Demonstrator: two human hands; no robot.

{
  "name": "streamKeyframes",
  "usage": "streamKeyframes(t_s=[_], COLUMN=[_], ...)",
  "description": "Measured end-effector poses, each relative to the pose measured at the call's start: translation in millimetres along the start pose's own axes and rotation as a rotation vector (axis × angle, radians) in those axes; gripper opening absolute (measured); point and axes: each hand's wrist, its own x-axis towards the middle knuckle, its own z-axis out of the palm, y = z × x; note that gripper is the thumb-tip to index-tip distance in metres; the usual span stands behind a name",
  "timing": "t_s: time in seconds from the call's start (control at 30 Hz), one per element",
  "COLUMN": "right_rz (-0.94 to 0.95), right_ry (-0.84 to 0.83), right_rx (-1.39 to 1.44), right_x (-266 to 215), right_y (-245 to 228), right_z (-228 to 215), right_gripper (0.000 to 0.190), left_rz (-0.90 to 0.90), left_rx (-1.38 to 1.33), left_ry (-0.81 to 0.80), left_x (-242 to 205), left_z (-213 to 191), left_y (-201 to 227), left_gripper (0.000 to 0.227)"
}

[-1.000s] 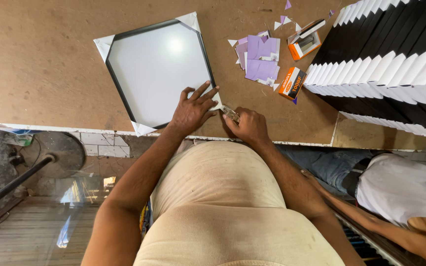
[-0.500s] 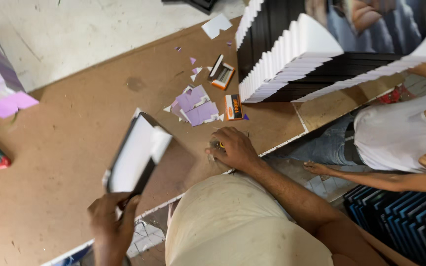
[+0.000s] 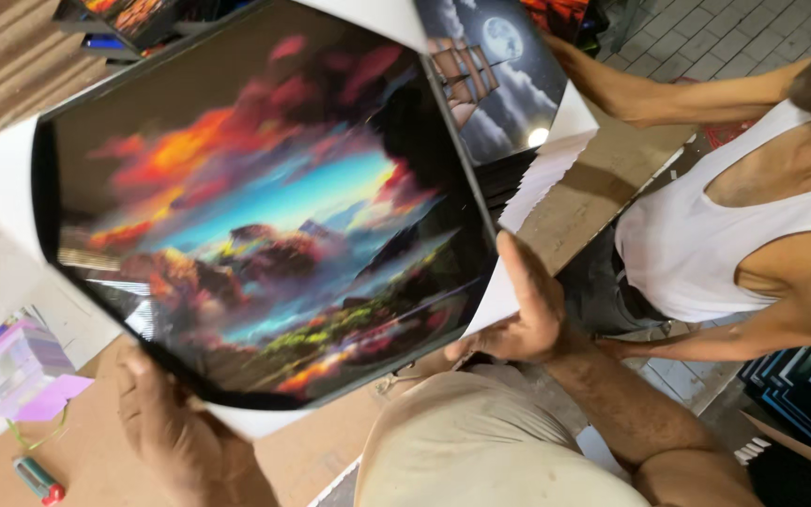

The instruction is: The person assembles picture frames by placing printed images into black frames and securing them with white corner tabs. The person handles frames, printed images, and corner tabs, stacking completed frames on the table.

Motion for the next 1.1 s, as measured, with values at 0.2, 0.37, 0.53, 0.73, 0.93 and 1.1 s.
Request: streamKeyframes(t_s=[0.2,0.37,0.53,0.73,0.93,1.1], right_rz=[0.243,0.403,0.371,0.459,0.528,0.679], right_ry=[0.122,0.077,0.025,0.211,0.422,0.282], right_rx=[0.077,0.193,0.104,0.295,0.185,0.174], right_x=[35,65,49,-6,-76,-112], right_y=[71,131,164,195,218,207], right_z=[-56,-70,-53,-17,26,35], right_gripper=[0.114,0.11,0.098,0.082,0.048,0.043], left_rz=[0.212,0.151,0.312,0.087,0.316,-0.005], left_rx=[0.29,0.42,0.511,0.618,0.615,0.295], left_ry=[-0.529,-0.458,-0.315,-0.058,-0.212,-0.237], left_x=[34,66,68,57,50,115], left_z=[109,161,152,117,85,55], left_y=[-49,-112,-174,-227,-244,-239], left_gripper=[0.084,0.086,0.081,0.077,0.078,0.07])
